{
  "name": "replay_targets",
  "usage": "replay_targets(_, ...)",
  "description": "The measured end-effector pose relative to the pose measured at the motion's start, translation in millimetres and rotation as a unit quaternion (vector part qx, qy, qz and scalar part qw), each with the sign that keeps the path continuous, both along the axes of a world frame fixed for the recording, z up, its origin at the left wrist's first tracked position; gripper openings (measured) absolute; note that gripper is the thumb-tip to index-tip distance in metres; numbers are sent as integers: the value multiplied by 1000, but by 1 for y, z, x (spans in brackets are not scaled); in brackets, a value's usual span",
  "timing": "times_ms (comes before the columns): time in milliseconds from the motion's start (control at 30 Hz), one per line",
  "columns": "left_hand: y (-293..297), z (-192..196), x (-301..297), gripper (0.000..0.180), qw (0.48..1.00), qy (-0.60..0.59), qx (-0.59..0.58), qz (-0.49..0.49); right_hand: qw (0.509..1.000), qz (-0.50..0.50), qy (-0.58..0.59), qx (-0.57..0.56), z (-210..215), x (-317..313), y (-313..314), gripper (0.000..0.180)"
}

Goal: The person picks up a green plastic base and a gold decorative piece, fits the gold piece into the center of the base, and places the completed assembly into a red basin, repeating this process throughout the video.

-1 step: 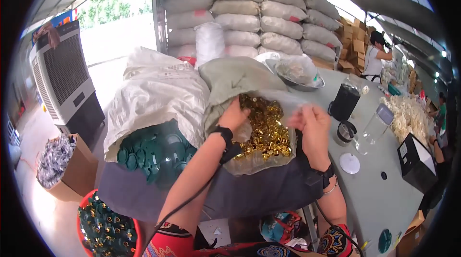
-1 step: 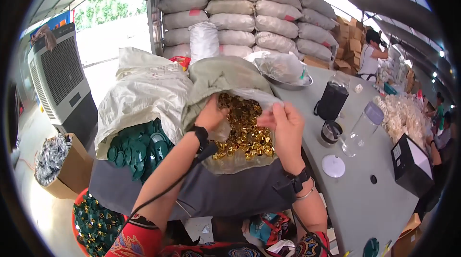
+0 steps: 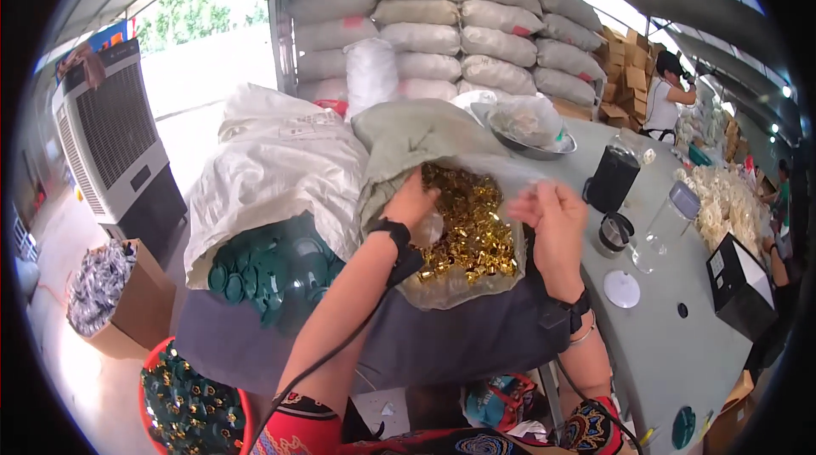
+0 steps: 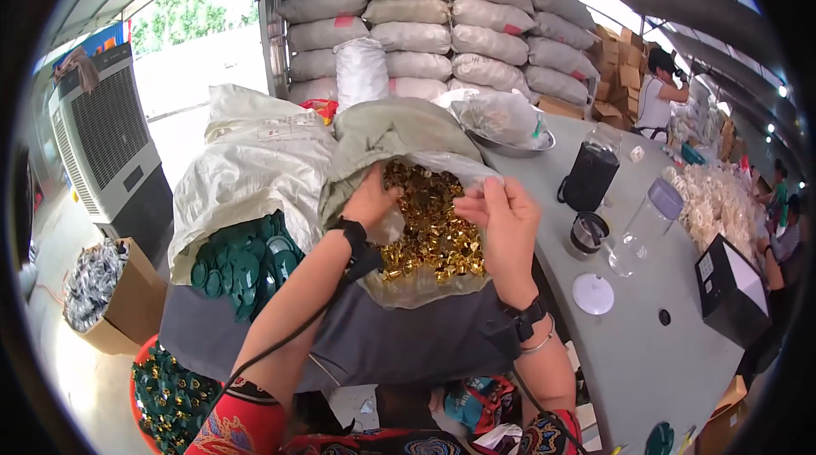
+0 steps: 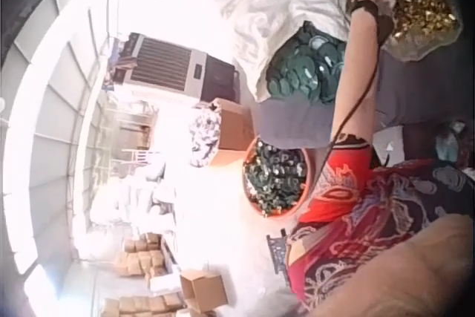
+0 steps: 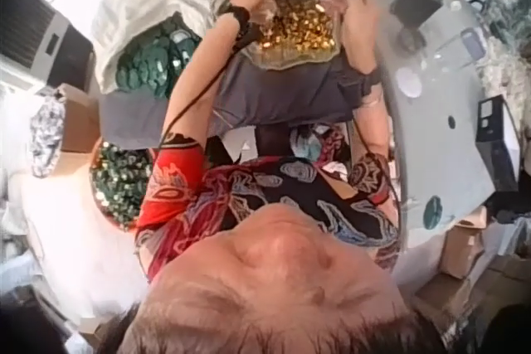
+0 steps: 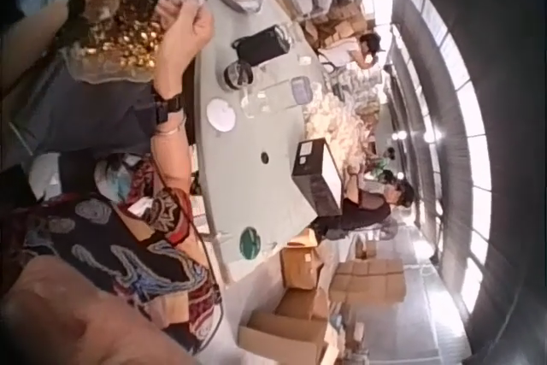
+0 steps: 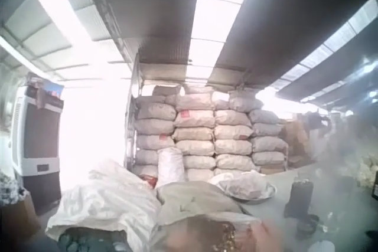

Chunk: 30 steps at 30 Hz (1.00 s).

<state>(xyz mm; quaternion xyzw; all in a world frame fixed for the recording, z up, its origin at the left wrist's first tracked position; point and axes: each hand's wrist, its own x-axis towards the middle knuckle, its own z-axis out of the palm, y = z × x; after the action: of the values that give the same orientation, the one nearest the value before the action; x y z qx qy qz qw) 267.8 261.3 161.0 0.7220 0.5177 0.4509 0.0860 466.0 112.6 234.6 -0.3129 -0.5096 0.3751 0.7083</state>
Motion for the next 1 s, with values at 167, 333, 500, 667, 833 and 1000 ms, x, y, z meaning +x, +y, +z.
replay_targets(167,32,3,-44,45,993,54,92,47,994,-38,72,67,-3,-9,10,23)
replay_targets(333,60,-23,-75,40,968,201,51,143,993,-51,68,85,-15,-6,37,25)
replay_targets(500,56,-25,-98,40,981,180,46,62,996,-29,4,87,-41,-15,70,47)
replay_targets(667,30,-25,-112,37,981,189,41,13,909,-131,-379,118,-64,-29,98,88)
replay_targets(833,28,-22,-109,18,839,-369,-303,-262,693,-198,-667,186,-73,-55,128,99)
replay_targets(1000,21,-1,-117,17,867,-198,-318,-328,685,-234,-590,358,-67,-93,182,52)
